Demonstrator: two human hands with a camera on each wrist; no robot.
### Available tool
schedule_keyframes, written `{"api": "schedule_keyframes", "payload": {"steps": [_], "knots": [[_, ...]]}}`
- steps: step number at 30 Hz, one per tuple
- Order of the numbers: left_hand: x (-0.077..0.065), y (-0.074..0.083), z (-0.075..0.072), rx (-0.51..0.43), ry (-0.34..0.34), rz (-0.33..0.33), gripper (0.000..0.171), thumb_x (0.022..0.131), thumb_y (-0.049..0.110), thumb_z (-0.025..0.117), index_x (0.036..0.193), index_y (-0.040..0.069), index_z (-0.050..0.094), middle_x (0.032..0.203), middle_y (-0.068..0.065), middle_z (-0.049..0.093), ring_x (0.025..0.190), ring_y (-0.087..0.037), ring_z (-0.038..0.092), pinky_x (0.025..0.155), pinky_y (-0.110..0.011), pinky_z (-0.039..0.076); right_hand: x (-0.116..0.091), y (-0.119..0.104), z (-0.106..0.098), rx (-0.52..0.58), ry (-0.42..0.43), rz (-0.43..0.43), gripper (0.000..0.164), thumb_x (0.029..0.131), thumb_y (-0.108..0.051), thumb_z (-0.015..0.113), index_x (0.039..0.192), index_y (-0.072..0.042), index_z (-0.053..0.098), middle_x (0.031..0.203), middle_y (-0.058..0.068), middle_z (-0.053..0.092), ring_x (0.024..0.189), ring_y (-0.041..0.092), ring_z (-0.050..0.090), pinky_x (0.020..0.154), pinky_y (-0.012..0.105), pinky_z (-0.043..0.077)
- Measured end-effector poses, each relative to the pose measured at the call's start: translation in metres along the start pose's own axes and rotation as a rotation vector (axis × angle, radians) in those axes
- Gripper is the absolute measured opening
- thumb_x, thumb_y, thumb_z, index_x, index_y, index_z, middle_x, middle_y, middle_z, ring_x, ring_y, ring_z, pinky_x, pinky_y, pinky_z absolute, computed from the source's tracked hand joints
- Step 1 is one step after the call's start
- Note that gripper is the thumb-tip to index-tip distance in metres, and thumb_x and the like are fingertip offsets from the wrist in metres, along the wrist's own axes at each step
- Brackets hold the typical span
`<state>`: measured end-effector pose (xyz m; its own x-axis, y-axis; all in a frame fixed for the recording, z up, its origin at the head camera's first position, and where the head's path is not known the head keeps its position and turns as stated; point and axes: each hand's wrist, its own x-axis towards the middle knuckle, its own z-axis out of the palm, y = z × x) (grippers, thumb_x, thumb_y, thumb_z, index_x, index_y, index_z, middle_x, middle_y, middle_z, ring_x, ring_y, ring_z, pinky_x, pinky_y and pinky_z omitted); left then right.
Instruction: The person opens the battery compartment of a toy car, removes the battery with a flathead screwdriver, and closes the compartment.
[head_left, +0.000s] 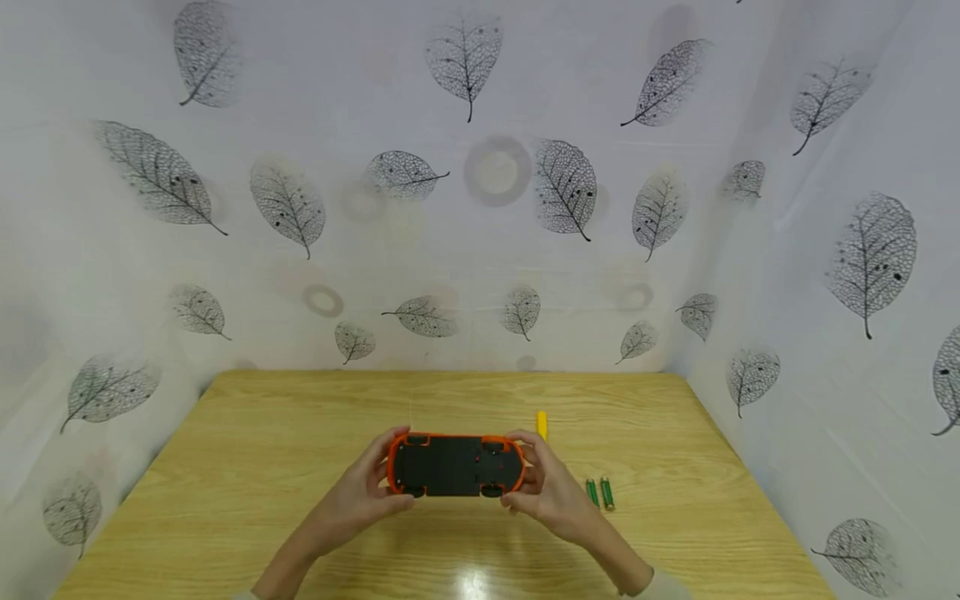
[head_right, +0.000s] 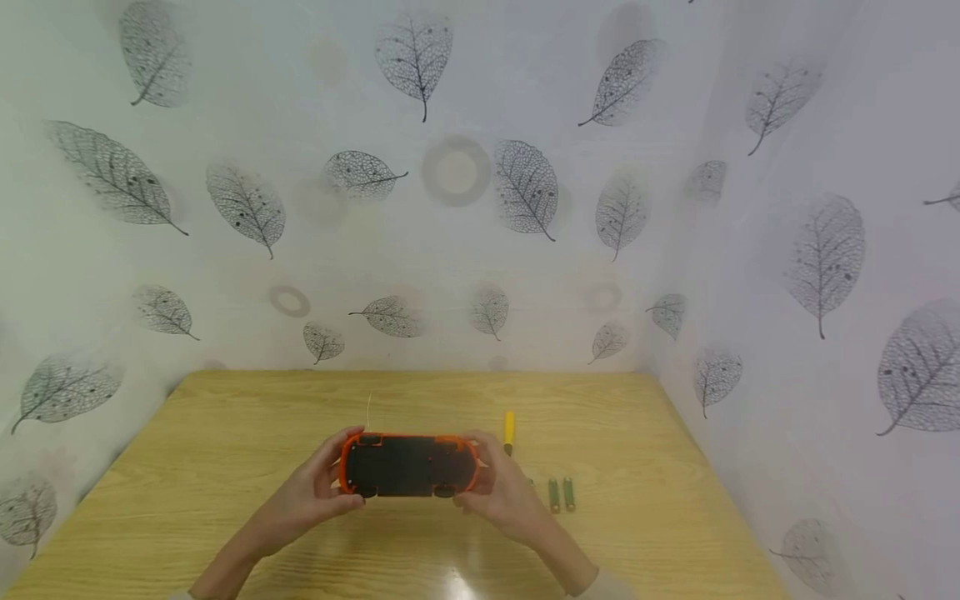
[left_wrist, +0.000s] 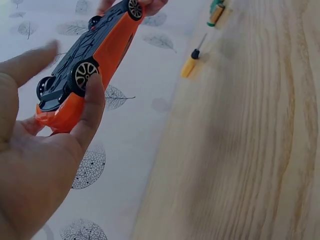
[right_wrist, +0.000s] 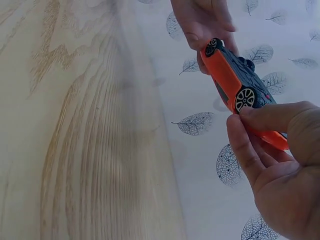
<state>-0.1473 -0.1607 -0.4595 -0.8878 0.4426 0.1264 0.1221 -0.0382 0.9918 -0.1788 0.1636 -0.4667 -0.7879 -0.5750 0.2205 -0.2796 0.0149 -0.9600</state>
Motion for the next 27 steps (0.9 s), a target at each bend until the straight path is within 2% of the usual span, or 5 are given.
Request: {"api": "schedule_keyframes", "payload": {"steps": [8,15,18,24,27], "knots": [[0.002,0.002,0.001,-0.020,0.115,-0.044,0.049,0.115,0.028,0.036,0.159,0.008,0.028,0.155,-0.031,0.034,0.127,-0.045,0.055,0.091,-0.044,0.060,0.001,-0.004,0.000,-0.133,-0.010,-0.046,0.070,0.094,-0.001,0.074,0.151,-0.004,0.034,0.144,0.028,0.052,0.093,0.023,0.071,0.077,0.033,0.062],[0.006,0.001,0.007,-0.044,0.223,-0.064,0.046,0.114,0.036,0.036,0.151,0.009,0.040,0.153,-0.024,0.041,0.132,-0.043,0.049,0.089,-0.046,0.061,0.001,-0.006,-0.001,-0.148,-0.011,0.018,0.055,0.107,-0.016,0.059,0.156,-0.017,0.034,0.127,0.017,0.065,0.086,0.044,0.065,0.076,0.046,0.061],[0.007,0.001,0.010,-0.040,0.248,-0.066,0.046,0.114,0.036,0.037,0.149,0.007,0.041,0.151,-0.025,0.041,0.131,-0.043,0.050,0.088,-0.046,0.061,0.002,-0.007,0.000,-0.190,-0.010,0.041,0.051,0.110,-0.021,0.053,0.157,-0.020,0.034,0.114,0.011,0.068,0.084,0.040,0.065,0.076,0.047,0.060],[0.008,0.000,0.012,-0.038,0.292,-0.084,0.044,0.114,0.036,0.036,0.146,0.006,0.043,0.145,-0.028,0.045,0.121,-0.040,0.058,0.083,-0.044,0.062,0.002,-0.012,0.003,-0.195,0.004,0.101,0.044,0.113,-0.024,0.044,0.155,-0.012,0.040,0.137,0.019,0.057,0.084,0.032,0.066,0.080,0.041,0.060],[0.010,-0.001,0.016,-0.015,0.287,-0.095,0.046,0.115,0.037,0.035,0.142,0.003,0.047,0.140,-0.027,0.049,0.112,-0.036,0.063,0.081,-0.042,0.063,0.001,-0.011,0.006,-0.220,0.034,0.110,0.041,0.114,-0.026,0.041,0.149,-0.007,0.051,0.125,0.016,0.063,0.078,0.025,0.065,0.073,0.037,0.059]]}}
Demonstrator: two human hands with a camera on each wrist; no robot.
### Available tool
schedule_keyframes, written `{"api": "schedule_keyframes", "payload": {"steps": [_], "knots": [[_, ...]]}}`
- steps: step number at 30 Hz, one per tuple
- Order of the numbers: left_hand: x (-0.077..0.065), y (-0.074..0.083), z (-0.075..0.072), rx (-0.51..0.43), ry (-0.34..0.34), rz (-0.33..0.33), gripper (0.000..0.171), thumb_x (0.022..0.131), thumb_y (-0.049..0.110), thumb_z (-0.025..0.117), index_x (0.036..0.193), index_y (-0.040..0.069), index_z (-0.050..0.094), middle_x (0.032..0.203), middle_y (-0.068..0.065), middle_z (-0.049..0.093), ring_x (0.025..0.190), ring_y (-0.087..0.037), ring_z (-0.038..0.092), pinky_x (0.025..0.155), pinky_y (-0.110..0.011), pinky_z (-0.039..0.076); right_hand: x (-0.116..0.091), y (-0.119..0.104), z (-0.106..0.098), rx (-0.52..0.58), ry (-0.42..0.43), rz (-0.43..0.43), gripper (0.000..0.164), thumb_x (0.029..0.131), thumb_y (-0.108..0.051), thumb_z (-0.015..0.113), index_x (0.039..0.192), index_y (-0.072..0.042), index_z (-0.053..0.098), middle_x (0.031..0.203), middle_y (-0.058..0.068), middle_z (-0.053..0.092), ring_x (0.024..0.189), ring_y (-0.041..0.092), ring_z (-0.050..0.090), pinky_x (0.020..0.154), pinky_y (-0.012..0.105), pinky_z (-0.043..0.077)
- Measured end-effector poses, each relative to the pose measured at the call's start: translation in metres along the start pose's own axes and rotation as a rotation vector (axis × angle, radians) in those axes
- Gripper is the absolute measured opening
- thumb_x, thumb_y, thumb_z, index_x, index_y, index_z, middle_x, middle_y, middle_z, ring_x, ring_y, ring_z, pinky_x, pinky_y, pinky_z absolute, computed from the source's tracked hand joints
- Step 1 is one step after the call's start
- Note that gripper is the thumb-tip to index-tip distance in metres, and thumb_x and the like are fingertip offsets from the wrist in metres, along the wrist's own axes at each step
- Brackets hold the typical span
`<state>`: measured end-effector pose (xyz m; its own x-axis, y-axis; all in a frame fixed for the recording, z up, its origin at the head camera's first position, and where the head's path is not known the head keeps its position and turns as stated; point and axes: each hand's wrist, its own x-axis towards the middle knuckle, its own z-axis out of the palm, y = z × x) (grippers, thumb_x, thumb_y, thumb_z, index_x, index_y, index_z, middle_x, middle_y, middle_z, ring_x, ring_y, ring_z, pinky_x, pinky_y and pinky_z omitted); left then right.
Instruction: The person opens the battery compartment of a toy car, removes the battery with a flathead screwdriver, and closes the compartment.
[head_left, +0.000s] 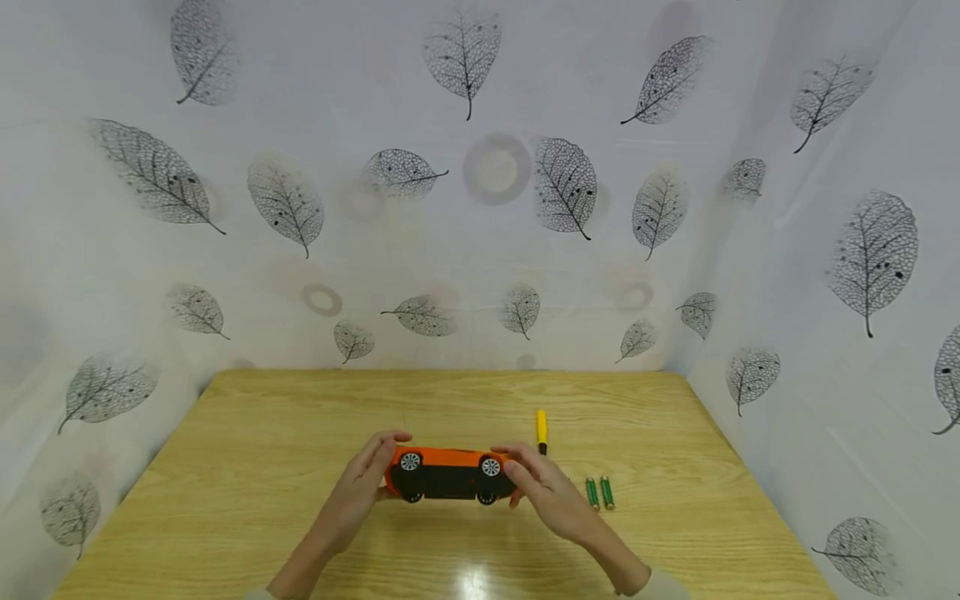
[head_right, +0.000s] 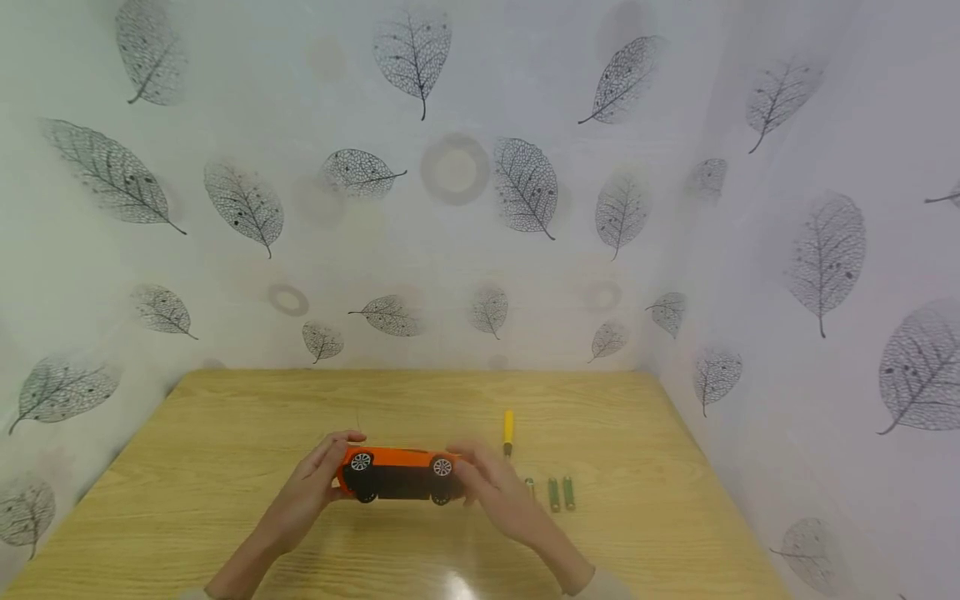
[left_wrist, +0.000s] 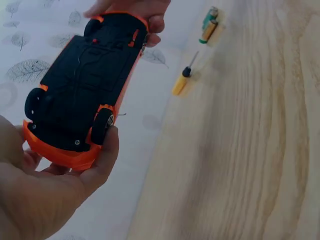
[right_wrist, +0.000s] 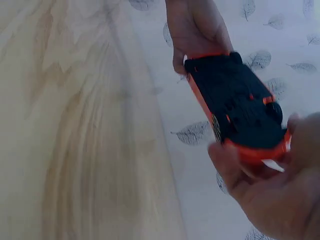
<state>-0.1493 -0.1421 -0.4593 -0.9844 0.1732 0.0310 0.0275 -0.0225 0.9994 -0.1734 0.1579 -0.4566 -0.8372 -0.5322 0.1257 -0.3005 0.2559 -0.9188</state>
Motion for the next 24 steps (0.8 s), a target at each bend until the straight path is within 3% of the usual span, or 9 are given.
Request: {"api": "schedule_keyframes", "payload": {"steps": [2,5,11,15,20,24], "knots": [[0.001,0.000,0.003,0.014,-0.016,0.003,0.048,0.115,0.038,0.033,0.139,0.000,0.050,0.136,-0.027,0.053,0.108,-0.035,0.064,0.081,-0.041,0.063,0.000,0.001,0.002,-0.008,0.028,-0.010,0.039,0.114,-0.025,0.040,0.143,-0.005,0.058,0.111,0.014,0.067,0.073,0.022,0.063,0.067,0.036,0.058],[0.002,0.000,0.007,0.037,-0.024,0.003,0.053,0.114,0.041,0.033,0.136,-0.002,0.054,0.129,-0.025,0.058,0.104,-0.033,0.067,0.082,-0.040,0.063,0.000,0.000,0.002,-0.011,0.066,-0.022,0.037,0.114,-0.024,0.041,0.133,-0.004,0.067,0.103,0.012,0.070,0.070,0.021,0.061,0.064,0.036,0.058],[0.004,0.000,0.004,0.021,-0.033,-0.032,0.060,0.112,0.046,0.038,0.134,-0.007,0.056,0.135,-0.024,0.057,0.114,-0.030,0.064,0.091,-0.035,0.060,0.001,-0.003,-0.004,0.024,0.047,0.000,0.040,0.114,-0.026,0.040,0.133,-0.005,0.067,0.123,0.015,0.069,0.083,0.026,0.067,0.077,0.039,0.061],[0.004,0.002,-0.001,0.006,-0.110,-0.035,0.063,0.113,0.043,0.038,0.138,-0.013,0.051,0.139,-0.029,0.052,0.120,-0.032,0.062,0.098,-0.033,0.056,0.003,-0.001,-0.008,0.083,-0.009,0.004,0.043,0.114,-0.027,0.040,0.142,0.000,0.060,0.138,0.022,0.061,0.096,0.034,0.067,0.086,0.043,0.060],[0.004,0.004,-0.010,0.015,-0.251,-0.039,0.060,0.114,0.039,0.036,0.140,-0.014,0.049,0.139,-0.027,0.052,0.123,-0.030,0.061,0.104,-0.032,0.052,0.005,0.002,-0.014,0.134,-0.085,-0.001,0.043,0.114,-0.024,0.042,0.144,0.003,0.057,0.135,0.024,0.062,0.107,0.035,0.066,0.094,0.053,0.057],[0.007,0.006,-0.018,0.028,-0.351,-0.051,0.050,0.114,0.033,0.039,0.138,-0.010,0.052,0.137,-0.022,0.054,0.122,-0.028,0.061,0.105,-0.036,0.052,0.006,0.005,-0.019,0.130,-0.123,-0.019,0.041,0.113,-0.022,0.043,0.143,0.003,0.058,0.132,0.022,0.065,0.110,0.033,0.066,0.096,0.053,0.056]]}}
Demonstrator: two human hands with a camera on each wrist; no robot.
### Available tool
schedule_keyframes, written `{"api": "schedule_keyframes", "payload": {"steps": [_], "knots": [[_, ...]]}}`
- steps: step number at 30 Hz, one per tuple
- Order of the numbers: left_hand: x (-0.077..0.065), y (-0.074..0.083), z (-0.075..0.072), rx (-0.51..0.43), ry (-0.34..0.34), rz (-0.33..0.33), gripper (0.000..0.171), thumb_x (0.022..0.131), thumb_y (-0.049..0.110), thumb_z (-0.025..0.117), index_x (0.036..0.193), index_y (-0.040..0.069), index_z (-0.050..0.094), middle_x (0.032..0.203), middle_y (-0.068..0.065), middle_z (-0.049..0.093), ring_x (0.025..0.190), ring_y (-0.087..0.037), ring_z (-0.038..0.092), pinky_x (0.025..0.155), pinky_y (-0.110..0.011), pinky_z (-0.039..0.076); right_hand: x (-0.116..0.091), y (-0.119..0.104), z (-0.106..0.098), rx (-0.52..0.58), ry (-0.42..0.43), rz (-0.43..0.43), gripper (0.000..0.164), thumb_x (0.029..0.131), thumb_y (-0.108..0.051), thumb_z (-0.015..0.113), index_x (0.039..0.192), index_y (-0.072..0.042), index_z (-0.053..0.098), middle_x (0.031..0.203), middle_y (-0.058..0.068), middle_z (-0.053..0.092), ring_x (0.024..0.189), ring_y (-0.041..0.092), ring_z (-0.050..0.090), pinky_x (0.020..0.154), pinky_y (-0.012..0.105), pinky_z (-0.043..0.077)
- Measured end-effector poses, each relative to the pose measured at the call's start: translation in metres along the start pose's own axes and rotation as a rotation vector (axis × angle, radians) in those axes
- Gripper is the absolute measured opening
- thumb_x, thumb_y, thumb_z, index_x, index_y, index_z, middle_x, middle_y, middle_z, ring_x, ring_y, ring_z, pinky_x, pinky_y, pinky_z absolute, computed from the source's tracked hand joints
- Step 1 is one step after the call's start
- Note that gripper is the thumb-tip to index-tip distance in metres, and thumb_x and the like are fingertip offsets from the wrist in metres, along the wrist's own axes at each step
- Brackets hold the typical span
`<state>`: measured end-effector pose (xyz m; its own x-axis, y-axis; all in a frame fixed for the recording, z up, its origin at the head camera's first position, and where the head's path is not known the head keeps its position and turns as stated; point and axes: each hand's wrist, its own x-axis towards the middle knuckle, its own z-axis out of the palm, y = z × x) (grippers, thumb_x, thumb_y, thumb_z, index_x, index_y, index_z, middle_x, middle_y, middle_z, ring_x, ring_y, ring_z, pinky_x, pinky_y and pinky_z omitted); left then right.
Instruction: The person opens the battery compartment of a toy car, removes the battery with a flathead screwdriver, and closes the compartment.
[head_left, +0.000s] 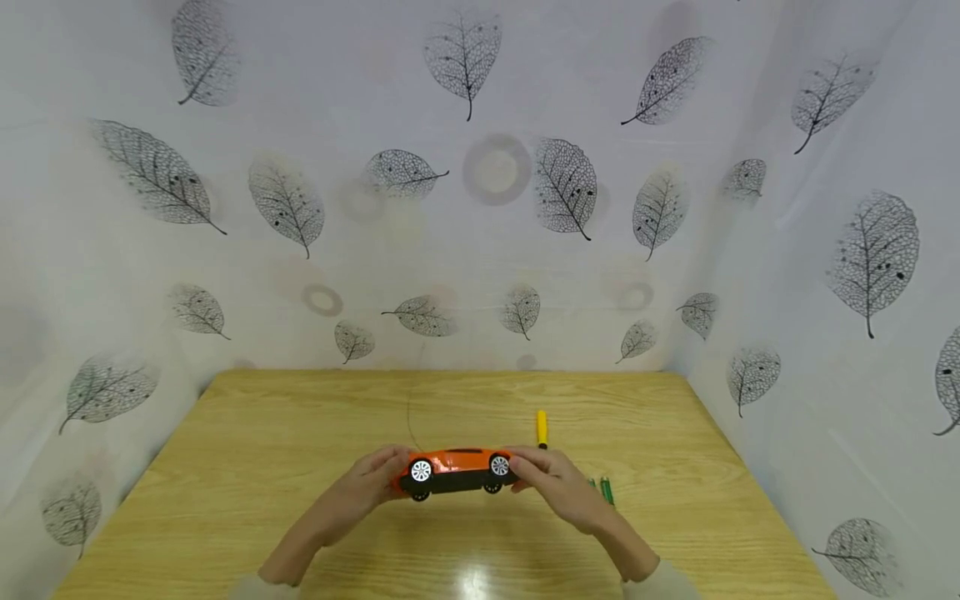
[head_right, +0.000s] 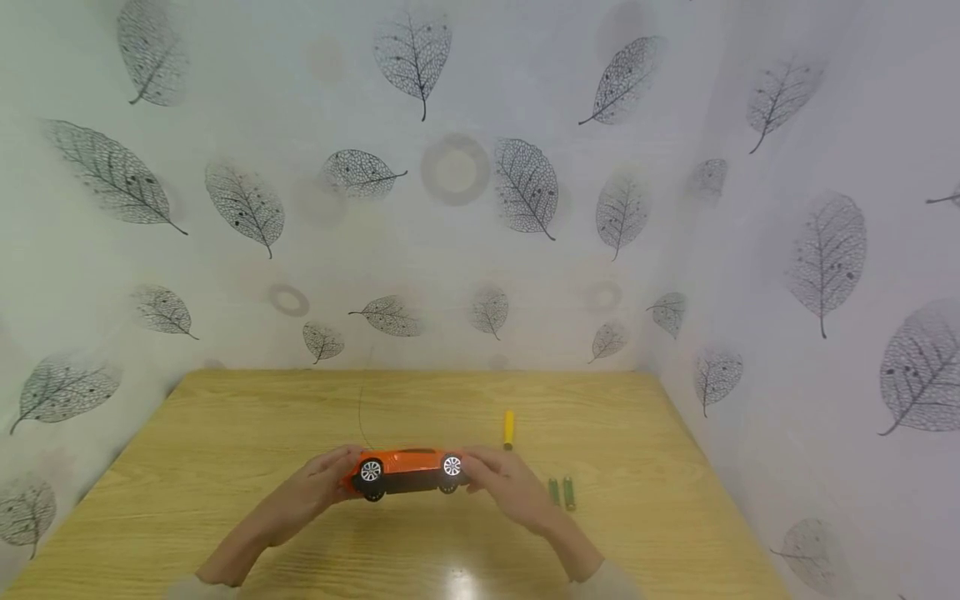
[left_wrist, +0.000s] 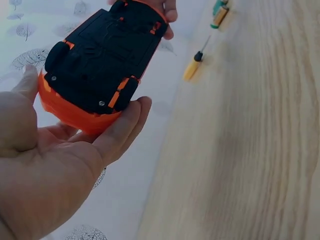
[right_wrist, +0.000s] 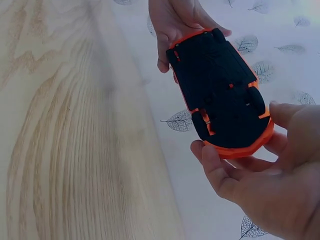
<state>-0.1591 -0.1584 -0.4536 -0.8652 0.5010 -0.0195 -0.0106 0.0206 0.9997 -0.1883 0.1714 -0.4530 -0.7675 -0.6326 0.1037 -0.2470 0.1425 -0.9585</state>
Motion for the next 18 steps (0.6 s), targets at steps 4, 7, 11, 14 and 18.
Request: {"api": "schedule_keyframes", "payload": {"steps": [4,7,11,14,18], "knots": [[0.002,0.002,-0.008,0.022,-0.062,0.025,0.043,0.114,0.027,0.043,0.135,-0.008,0.053,0.131,-0.019,0.059,0.117,-0.027,0.063,0.105,-0.045,0.052,0.000,0.002,-0.003,0.020,-0.031,-0.012,0.040,0.112,-0.020,0.047,0.144,0.001,0.058,0.137,0.021,0.062,0.113,0.029,0.065,0.099,0.046,0.056],[0.004,0.002,-0.014,0.089,-0.053,0.045,0.041,0.112,0.025,0.047,0.137,-0.007,0.055,0.129,-0.018,0.063,0.115,-0.024,0.064,0.105,-0.045,0.052,0.000,0.004,-0.005,0.045,-0.042,-0.009,0.040,0.110,-0.018,0.052,0.145,0.002,0.056,0.144,0.026,0.055,0.118,0.019,0.064,0.101,0.036,0.055],[0.004,0.001,-0.018,0.163,-0.011,0.030,0.044,0.108,0.023,0.058,0.141,-0.006,0.056,0.133,-0.020,0.064,0.115,-0.022,0.063,0.102,-0.038,0.053,0.001,0.005,-0.008,0.036,-0.024,0.004,0.043,0.106,-0.015,0.060,0.144,0.005,0.055,0.149,0.030,0.049,0.122,0.013,0.062,0.099,0.025,0.053],[0.005,0.001,-0.020,0.162,0.004,0.018,0.049,0.105,0.023,0.064,0.143,-0.006,0.055,0.140,-0.023,0.059,0.118,-0.026,0.061,0.099,-0.032,0.053,0.002,0.003,-0.010,0.002,-0.021,0.022,0.047,0.104,-0.015,0.064,0.145,0.005,0.054,0.147,0.027,0.053,0.125,0.019,0.061,0.099,0.025,0.053],[0.008,0.000,-0.022,0.159,-0.008,0.016,0.056,0.101,0.021,0.069,0.145,-0.008,0.051,0.145,-0.026,0.055,0.125,-0.033,0.059,0.097,-0.025,0.054,0.004,0.001,-0.013,-0.051,-0.044,0.049,0.052,0.102,-0.017,0.067,0.148,0.004,0.051,0.148,0.023,0.054,0.130,0.030,0.058,0.103,0.025,0.050]]}}
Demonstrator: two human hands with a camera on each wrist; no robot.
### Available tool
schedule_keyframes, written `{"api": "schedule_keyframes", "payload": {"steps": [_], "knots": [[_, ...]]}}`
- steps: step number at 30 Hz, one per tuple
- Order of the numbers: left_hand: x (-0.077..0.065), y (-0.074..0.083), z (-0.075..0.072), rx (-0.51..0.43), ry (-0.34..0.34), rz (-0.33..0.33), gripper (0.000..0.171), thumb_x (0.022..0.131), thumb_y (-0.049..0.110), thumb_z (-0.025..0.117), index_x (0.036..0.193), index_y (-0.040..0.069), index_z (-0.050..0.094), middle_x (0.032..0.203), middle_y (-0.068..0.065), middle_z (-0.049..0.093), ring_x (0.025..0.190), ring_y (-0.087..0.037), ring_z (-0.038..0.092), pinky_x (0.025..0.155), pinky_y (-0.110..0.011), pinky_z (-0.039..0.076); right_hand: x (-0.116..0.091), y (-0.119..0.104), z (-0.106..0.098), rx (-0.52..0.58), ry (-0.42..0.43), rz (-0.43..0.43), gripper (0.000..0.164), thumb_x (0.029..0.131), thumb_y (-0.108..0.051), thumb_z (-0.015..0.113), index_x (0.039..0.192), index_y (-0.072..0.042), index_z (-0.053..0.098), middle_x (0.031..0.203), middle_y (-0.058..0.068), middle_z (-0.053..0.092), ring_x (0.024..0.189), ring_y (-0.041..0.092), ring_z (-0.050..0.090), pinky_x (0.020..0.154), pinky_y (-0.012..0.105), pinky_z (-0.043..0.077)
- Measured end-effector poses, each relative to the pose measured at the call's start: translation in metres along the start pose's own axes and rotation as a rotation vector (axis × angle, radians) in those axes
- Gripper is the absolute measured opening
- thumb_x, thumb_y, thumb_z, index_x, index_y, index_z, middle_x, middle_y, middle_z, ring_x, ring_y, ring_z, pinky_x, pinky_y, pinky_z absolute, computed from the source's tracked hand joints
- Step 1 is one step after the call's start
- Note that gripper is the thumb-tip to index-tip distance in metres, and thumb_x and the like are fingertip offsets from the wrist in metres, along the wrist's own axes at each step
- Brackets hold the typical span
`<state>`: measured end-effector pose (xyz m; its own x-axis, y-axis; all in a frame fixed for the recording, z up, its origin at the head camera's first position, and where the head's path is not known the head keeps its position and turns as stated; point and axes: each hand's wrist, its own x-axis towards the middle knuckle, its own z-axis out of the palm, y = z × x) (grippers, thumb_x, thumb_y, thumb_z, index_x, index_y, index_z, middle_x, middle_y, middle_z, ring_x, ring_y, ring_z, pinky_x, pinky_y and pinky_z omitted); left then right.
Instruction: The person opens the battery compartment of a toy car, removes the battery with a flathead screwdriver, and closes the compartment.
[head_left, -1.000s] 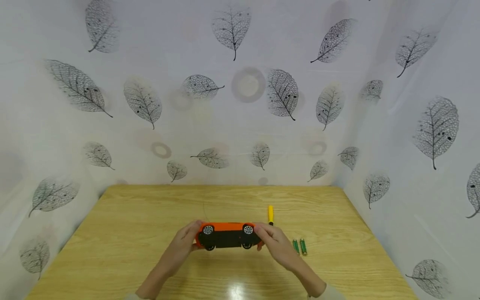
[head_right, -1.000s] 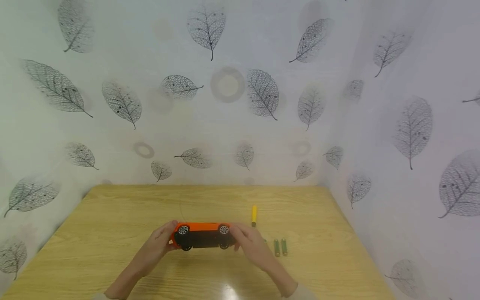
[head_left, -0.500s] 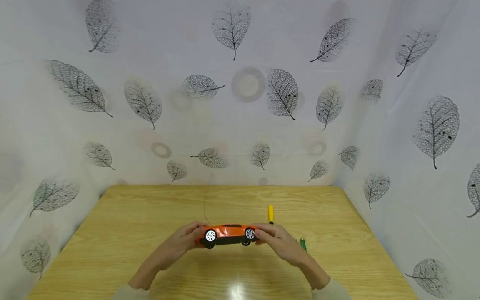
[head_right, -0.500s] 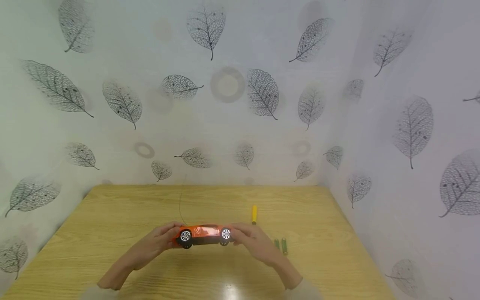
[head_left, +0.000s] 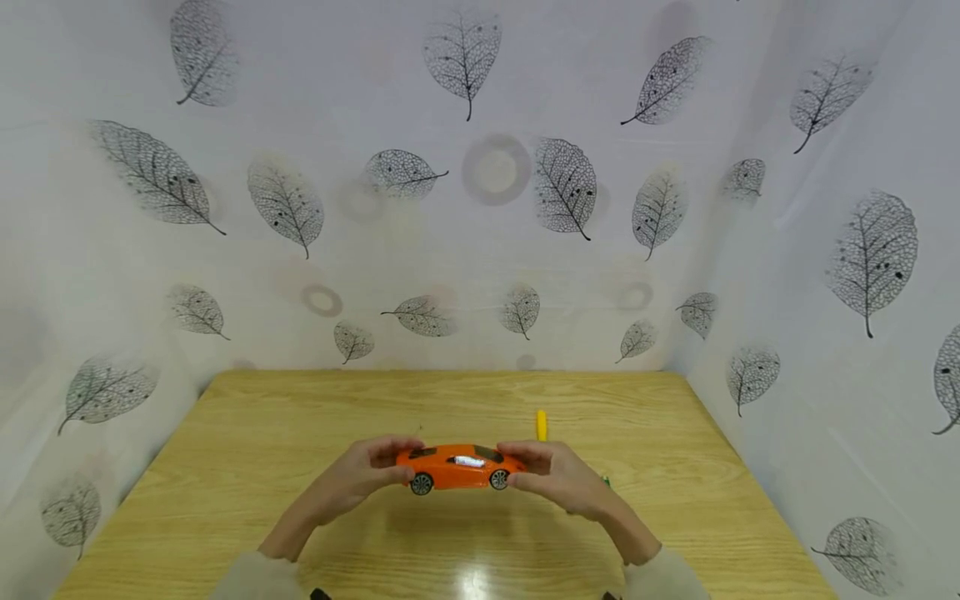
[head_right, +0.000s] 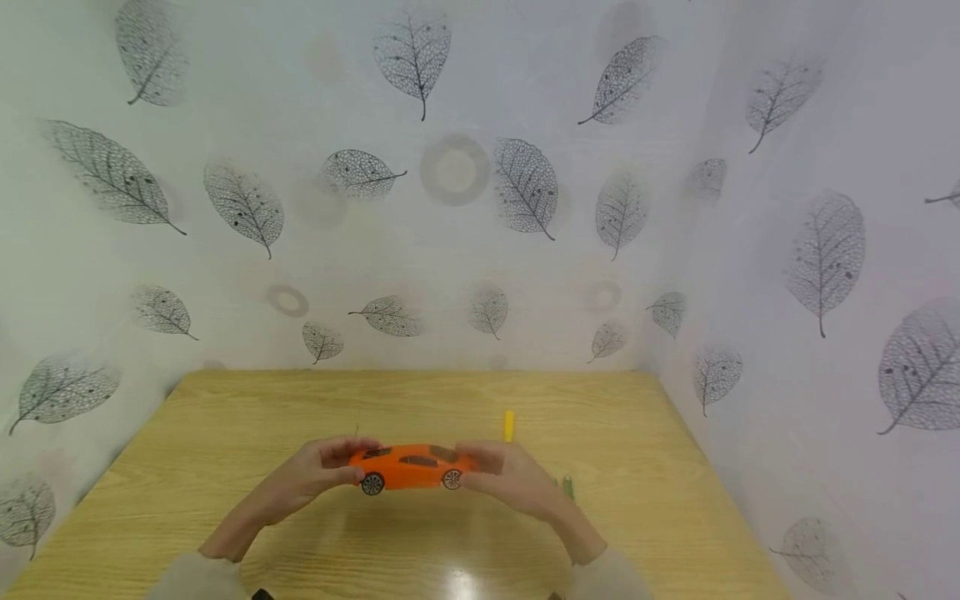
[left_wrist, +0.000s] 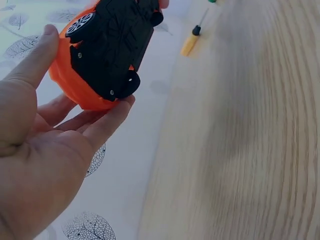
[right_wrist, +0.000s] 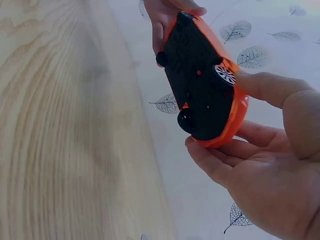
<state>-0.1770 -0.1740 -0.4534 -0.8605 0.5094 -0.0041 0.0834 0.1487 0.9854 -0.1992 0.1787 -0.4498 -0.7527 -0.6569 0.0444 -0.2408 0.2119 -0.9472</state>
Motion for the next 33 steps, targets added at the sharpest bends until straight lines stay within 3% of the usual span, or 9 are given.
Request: {"api": "schedule_keyframes", "payload": {"steps": [9,19,27,33], "knots": [[0.006,0.000,-0.005,0.134,-0.046,0.052,0.073,0.095,0.019,0.077,0.150,-0.014,0.041,0.151,-0.033,0.045,0.136,-0.045,0.049,0.105,-0.026,0.049,0.005,0.003,-0.002,-0.090,-0.049,0.006,0.065,0.096,-0.014,0.075,0.150,0.007,0.046,0.150,0.024,0.050,0.134,0.038,0.054,0.110,0.042,0.046],[0.008,0.005,-0.002,0.274,-0.025,0.143,0.076,0.089,0.015,0.083,0.147,-0.016,0.044,0.147,-0.034,0.048,0.136,-0.048,0.048,0.111,-0.049,0.042,0.008,0.011,0.001,-0.197,-0.020,-0.084,0.073,0.086,-0.001,0.080,0.148,0.012,0.044,0.145,0.024,0.051,0.130,0.037,0.056,0.112,0.040,0.046],[0.013,-0.002,0.005,0.402,0.036,0.146,0.078,0.082,0.013,0.088,0.144,-0.012,0.049,0.142,-0.027,0.054,0.132,-0.045,0.053,0.110,-0.049,0.044,0.008,0.009,0.006,-0.370,0.035,-0.083,0.072,0.082,0.001,0.082,0.145,0.008,0.050,0.139,0.016,0.055,0.127,0.033,0.057,0.111,0.045,0.047],[0.012,-0.004,0.010,0.503,0.063,0.123,0.079,0.079,0.014,0.090,0.144,-0.010,0.051,0.143,-0.025,0.056,0.129,-0.044,0.055,0.107,-0.055,0.047,0.010,0.014,0.010,-0.440,0.067,-0.071,0.069,0.079,-0.001,0.087,0.140,0.005,0.055,0.134,0.015,0.059,0.120,0.033,0.059,0.104,0.050,0.052]]}}
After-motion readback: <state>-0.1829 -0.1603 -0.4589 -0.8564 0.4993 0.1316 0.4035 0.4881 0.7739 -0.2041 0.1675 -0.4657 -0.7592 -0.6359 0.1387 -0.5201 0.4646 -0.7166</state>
